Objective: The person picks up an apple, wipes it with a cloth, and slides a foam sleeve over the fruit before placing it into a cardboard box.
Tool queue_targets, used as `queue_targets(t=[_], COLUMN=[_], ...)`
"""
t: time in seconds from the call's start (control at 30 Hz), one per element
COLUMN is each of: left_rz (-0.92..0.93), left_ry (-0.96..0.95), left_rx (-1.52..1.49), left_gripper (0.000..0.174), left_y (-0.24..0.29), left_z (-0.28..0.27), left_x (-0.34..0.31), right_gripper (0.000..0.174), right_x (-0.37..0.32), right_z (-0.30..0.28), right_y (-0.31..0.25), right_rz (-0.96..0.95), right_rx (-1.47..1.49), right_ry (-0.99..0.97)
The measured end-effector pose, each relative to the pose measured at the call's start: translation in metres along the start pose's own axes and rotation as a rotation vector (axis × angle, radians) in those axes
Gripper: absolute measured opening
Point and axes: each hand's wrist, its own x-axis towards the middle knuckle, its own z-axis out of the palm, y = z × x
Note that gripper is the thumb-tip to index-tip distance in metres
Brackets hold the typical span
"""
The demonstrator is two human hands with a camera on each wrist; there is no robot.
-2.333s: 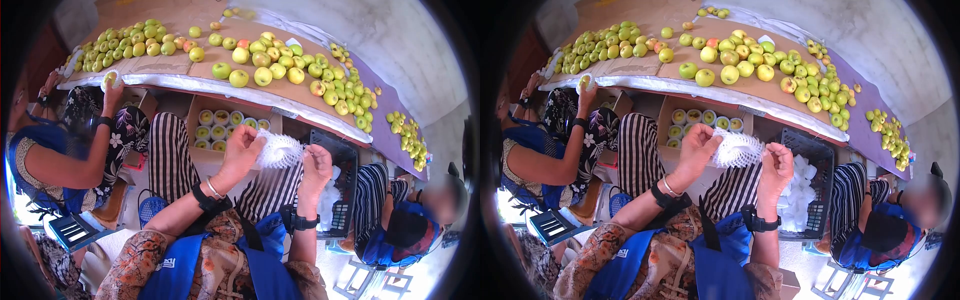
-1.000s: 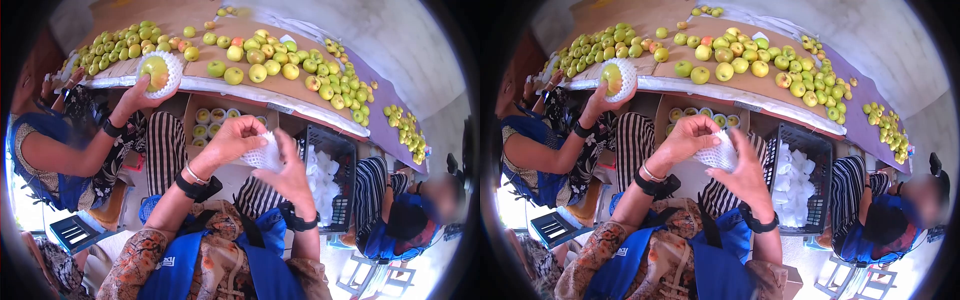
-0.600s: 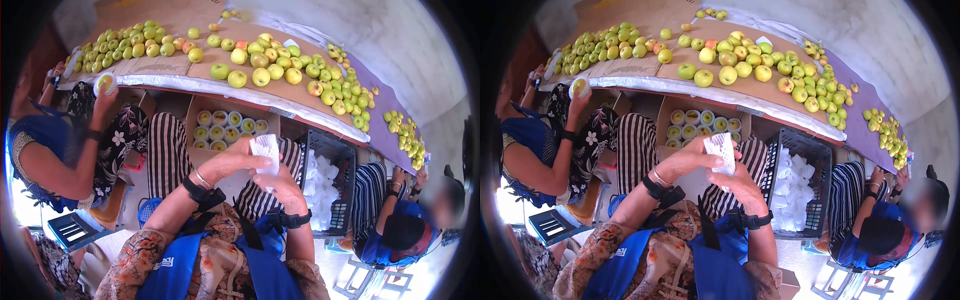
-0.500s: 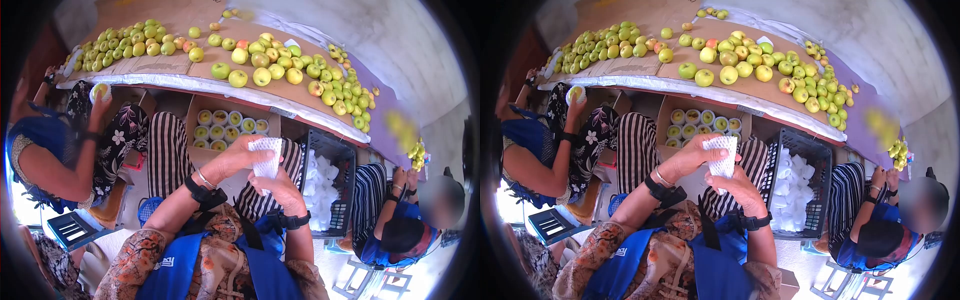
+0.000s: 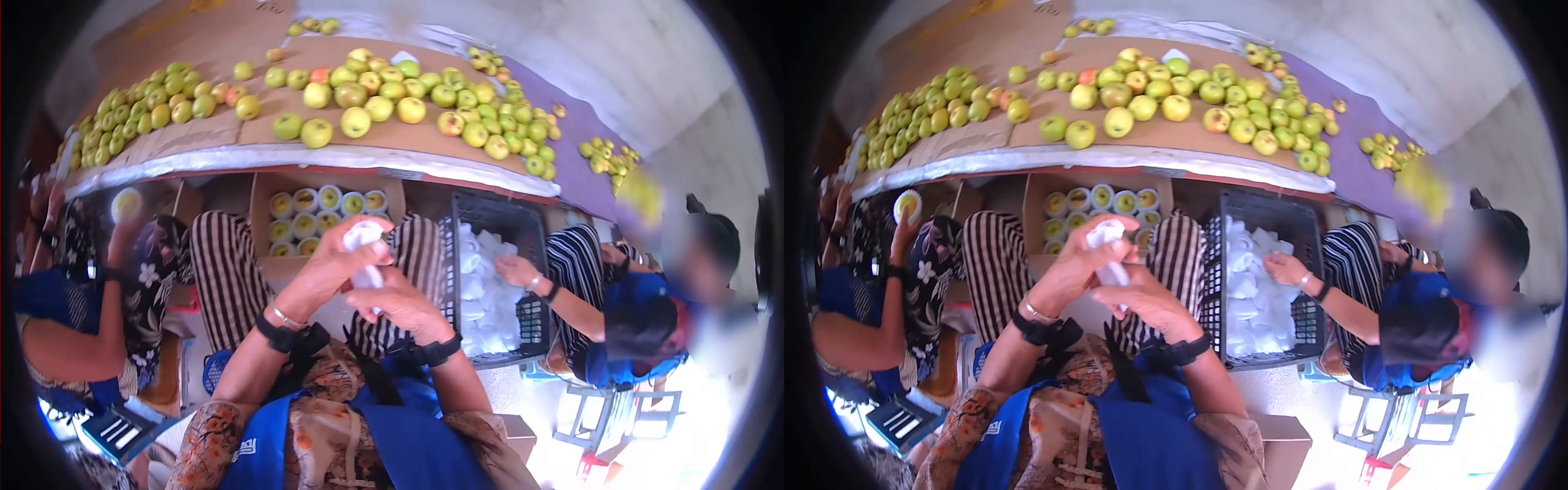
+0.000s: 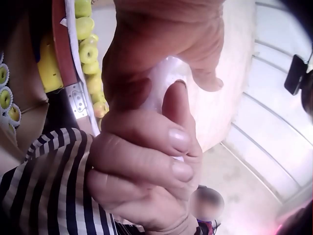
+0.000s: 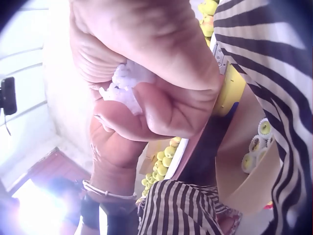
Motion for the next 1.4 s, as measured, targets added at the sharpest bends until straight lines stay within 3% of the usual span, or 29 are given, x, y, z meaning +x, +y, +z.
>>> queue_targets(t=[0.1,0.13,0.33,0.37,0.47,0.5,0.6,0.63,0.73,0.77,0.87,0.9,1.0,1.03,1.13,1.17,1.27,1.3,1.4], left_rz=[0.046,0.064,0.147,0.092,0.390,0.390,0.371,0.220,0.143,0.192,0.258,0.251,0.235,0.245,0.430,0.423,0.159,0.175,0.297], left_ry=[0.000,-0.007,-0.063,-0.020,-0.032,0.015,0.154,0.177,0.116,0.086,0.021,-0.006,-0.023,-0.031,-0.025,-0.007,0.004,-0.022,-0.097], left_rx=[-0.169,-0.157,0.016,0.106,0.571,0.554,0.502,0.363,0.104,0.010,-0.111,-0.123,0.186,0.248,0.494,0.464,0.276,0.298,0.374], left_gripper=[0.022,0.021,0.026,0.024,0.028,0.029,0.033,0.025,0.026,0.034,0.034,0.031,0.023,0.016,0.017,0.018,0.017,0.016,0.015], left_y=[-0.009,-0.006,0.014,0.021,0.023,0.023,0.020,0.022,0.036,0.030,0.028,0.032,0.032,0.032,0.036,0.036,0.036,0.036,0.032], left_z=[-0.002,0.003,0.027,0.029,0.037,0.038,0.040,0.040,0.038,0.031,0.032,0.040,0.052,0.058,0.072,0.073,0.070,0.073,0.081], left_x=[0.004,0.003,-0.015,-0.020,-0.022,-0.020,-0.018,-0.020,-0.024,-0.020,-0.015,-0.018,-0.028,-0.030,-0.031,-0.030,-0.030,-0.030,-0.032], right_gripper=[0.032,0.036,0.037,0.038,0.035,0.034,0.033,0.029,0.025,0.021,0.021,0.020,0.033,0.031,0.026,0.026,0.028,0.023,0.030], right_x=[0.000,0.007,0.006,0.003,0.008,0.005,0.012,0.008,-0.004,-0.001,-0.002,-0.005,0.002,-0.005,-0.006,-0.008,-0.011,-0.011,-0.017], right_z=[0.003,0.009,0.026,0.028,0.021,0.039,0.030,0.030,0.041,0.040,0.034,0.033,0.019,0.019,0.023,0.019,0.017,0.015,0.007], right_y=[-0.001,0.006,0.000,0.001,0.039,0.024,0.031,0.030,0.002,0.018,0.020,0.017,0.034,0.027,0.028,0.028,0.024,0.024,0.016], right_rz=[0.011,-0.107,-0.080,-0.203,-0.459,-0.663,-0.577,-0.361,-0.198,-0.435,-0.474,-0.399,-0.416,-0.496,-0.598,-0.550,-0.583,-0.674,-0.556], right_rx=[-0.228,-0.329,-0.381,-0.391,-0.688,-0.471,-0.610,-0.558,-0.736,-0.693,-0.718,-0.738,-0.523,-0.504,-0.474,-0.627,-0.830,-0.935,-0.646], right_ry=[-0.004,0.016,0.125,0.150,0.333,0.448,0.280,0.201,0.124,0.179,0.209,0.214,0.234,0.269,0.489,0.443,0.489,0.529,0.435])
